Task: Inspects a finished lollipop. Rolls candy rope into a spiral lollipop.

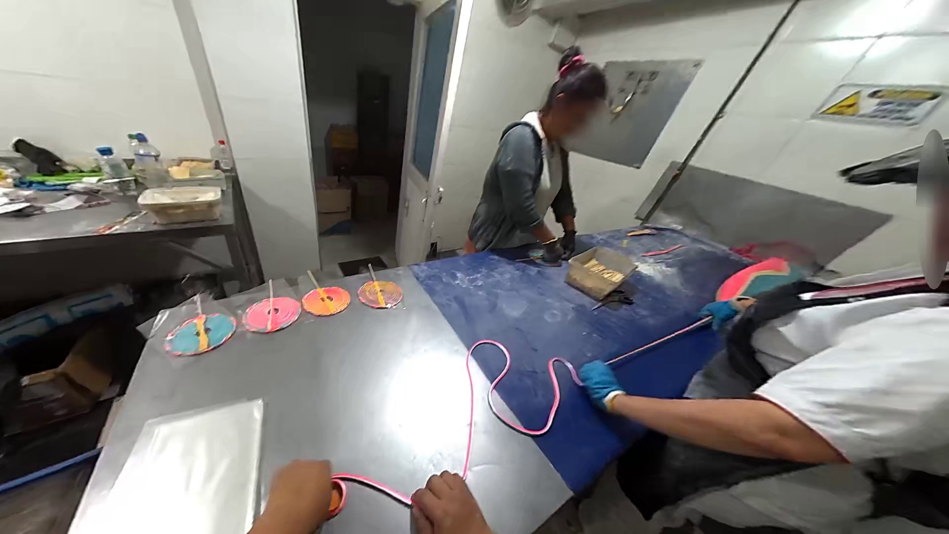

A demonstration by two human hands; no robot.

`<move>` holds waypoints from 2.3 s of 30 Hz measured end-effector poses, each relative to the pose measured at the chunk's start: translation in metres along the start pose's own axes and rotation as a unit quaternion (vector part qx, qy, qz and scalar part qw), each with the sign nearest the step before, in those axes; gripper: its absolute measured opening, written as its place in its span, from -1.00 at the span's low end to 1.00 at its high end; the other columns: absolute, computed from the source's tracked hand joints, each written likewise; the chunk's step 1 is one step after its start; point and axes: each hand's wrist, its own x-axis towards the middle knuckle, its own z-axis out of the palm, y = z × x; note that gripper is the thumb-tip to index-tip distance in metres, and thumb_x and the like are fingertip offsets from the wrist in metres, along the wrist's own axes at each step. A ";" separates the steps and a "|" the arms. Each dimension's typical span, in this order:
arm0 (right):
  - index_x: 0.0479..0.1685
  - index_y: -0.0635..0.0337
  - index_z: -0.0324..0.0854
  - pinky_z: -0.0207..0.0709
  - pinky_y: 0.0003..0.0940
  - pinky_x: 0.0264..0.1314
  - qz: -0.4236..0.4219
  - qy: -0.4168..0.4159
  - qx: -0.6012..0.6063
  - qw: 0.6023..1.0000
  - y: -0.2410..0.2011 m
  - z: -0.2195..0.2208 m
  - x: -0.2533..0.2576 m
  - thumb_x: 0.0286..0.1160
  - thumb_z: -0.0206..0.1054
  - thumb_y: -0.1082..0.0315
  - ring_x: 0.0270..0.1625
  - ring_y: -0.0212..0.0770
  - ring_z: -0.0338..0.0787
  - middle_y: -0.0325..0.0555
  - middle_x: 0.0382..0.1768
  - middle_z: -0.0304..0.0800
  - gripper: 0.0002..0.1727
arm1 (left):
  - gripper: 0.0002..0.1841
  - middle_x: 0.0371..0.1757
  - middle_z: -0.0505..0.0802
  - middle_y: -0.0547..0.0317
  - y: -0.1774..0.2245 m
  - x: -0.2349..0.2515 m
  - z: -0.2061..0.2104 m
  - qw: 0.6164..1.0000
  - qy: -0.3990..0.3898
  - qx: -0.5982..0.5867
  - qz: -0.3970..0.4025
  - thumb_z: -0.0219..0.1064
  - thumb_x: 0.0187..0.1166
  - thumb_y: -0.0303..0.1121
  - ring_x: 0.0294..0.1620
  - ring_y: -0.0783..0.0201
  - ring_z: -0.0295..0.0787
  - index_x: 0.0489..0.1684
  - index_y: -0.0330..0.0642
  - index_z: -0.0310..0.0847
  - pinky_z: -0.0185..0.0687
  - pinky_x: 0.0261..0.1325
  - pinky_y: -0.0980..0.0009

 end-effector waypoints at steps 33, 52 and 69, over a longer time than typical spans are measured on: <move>-0.09 -0.20 0.82 0.63 -0.19 -0.02 0.006 -0.012 -0.028 1.000 0.006 -0.002 0.000 0.63 0.13 -0.06 -0.09 -0.19 0.77 -0.30 -0.26 0.80 -0.66 | -0.62 0.26 0.82 -0.25 0.006 -0.016 -0.012 0.996 -0.067 0.037 -0.038 0.23 0.61 -0.17 0.34 -0.27 0.75 0.14 -0.30 0.70 0.65 0.19 -0.36; 0.02 -0.22 0.77 0.59 -0.06 0.12 -0.007 -0.082 0.037 0.996 0.026 -0.012 0.002 0.60 0.13 -0.17 0.04 -0.10 0.76 -0.23 -0.12 0.80 -0.61 | -0.63 0.25 0.81 -0.17 -0.002 -0.036 0.002 0.998 0.049 0.036 0.010 0.23 0.69 -0.16 0.30 -0.20 0.78 0.19 -0.25 0.70 0.69 0.26 -0.19; 0.16 -0.06 0.70 0.52 0.04 0.42 -0.085 -0.160 0.053 0.982 0.088 -0.023 0.020 0.67 0.00 -0.13 0.24 0.00 0.73 -0.09 0.04 0.78 -0.51 | -0.72 0.26 0.81 -0.20 0.025 -0.040 0.045 0.995 0.082 0.049 0.016 0.20 0.60 -0.57 0.33 -0.20 0.76 0.19 -0.31 0.72 0.69 0.34 -0.13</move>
